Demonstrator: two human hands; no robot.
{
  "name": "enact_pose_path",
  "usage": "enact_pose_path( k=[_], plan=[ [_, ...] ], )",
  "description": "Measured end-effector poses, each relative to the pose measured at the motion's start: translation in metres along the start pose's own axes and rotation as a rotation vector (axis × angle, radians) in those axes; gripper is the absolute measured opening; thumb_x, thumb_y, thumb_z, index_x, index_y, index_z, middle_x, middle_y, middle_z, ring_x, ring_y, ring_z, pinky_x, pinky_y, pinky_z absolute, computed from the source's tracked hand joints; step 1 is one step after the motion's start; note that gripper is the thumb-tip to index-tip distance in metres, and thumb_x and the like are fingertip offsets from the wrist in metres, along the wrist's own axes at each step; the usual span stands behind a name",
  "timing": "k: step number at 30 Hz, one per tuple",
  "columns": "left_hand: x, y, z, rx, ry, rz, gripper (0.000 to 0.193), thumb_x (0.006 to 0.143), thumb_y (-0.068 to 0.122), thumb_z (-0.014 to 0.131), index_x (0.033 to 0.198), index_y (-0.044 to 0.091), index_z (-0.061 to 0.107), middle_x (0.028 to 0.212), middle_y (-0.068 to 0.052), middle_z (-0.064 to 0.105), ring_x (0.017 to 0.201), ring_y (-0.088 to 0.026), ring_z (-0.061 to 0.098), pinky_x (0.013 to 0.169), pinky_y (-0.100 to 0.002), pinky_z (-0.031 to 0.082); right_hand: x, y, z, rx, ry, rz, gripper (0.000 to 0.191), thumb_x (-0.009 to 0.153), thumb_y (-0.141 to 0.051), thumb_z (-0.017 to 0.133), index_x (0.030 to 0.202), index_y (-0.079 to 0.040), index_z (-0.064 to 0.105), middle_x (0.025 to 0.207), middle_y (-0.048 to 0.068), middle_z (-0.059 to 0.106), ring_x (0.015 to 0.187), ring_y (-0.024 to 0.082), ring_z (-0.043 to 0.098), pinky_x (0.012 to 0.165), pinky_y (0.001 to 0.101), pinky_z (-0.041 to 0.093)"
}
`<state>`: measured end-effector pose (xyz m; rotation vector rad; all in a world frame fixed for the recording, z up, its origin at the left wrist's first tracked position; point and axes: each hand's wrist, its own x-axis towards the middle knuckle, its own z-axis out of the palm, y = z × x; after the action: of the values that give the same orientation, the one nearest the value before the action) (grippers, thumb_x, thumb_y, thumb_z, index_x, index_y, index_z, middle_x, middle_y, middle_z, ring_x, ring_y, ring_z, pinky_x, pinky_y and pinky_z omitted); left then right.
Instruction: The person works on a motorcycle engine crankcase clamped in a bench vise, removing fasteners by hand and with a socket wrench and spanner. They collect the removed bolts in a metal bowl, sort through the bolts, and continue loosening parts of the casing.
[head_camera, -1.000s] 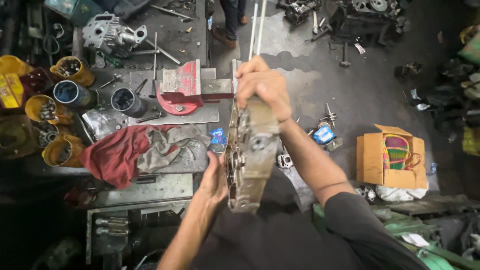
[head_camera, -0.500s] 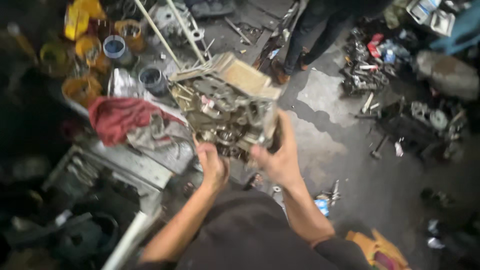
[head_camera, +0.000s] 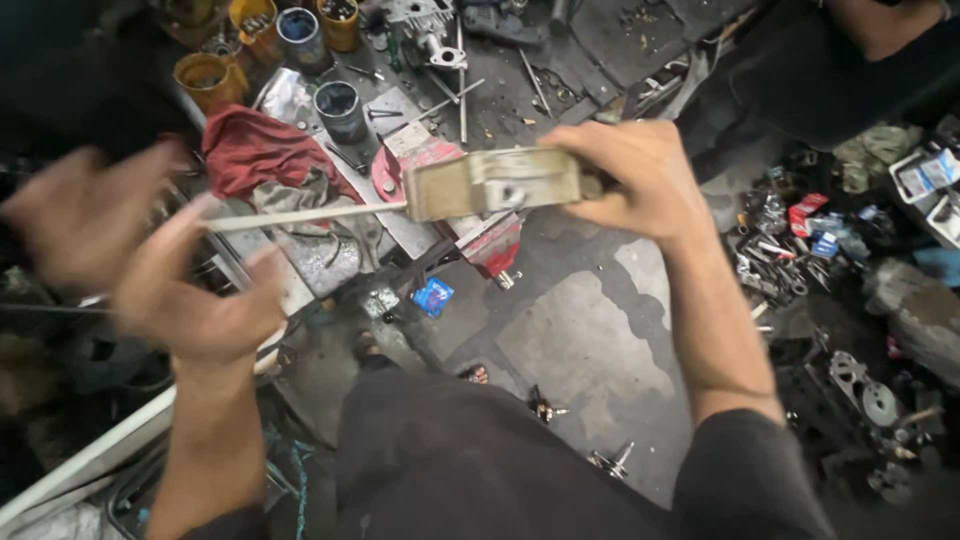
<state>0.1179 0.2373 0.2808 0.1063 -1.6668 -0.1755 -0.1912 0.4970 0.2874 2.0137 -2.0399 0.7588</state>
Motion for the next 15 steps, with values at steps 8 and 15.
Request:
enact_pose_path(
  k=[8,15],
  plan=[
    [-0.084,-0.031,0.069,-0.332,-1.599,-0.518,0.057,0.096,0.053,0.058,0.134,0.011,0.057,0.103,-0.023,0.071,0.096,-0.041,0.069,0.082,-0.051,0.054,0.086,0.004,0.024,-0.026,-0.445,-0.188,0.06,0.077,-0.031,0.082,0.132,-0.014,0.066,0.111,0.003,0.072,0.099,0.026,0.063,0.084,0.0421,0.045],
    [-0.152,-0.042,0.067,-0.426,-1.581,-0.802,0.038,0.101,0.029,0.053,0.133,0.008,0.055,0.093,-0.024,0.068,0.092,-0.044,0.068,0.076,-0.052,0.051,0.033,0.03,0.071,0.034,0.014,-0.198,0.055,0.074,-0.024,0.078,0.124,-0.006,0.063,0.126,0.013,0.067,0.118,0.034,0.06,0.103,0.0456,0.043]
  ],
)
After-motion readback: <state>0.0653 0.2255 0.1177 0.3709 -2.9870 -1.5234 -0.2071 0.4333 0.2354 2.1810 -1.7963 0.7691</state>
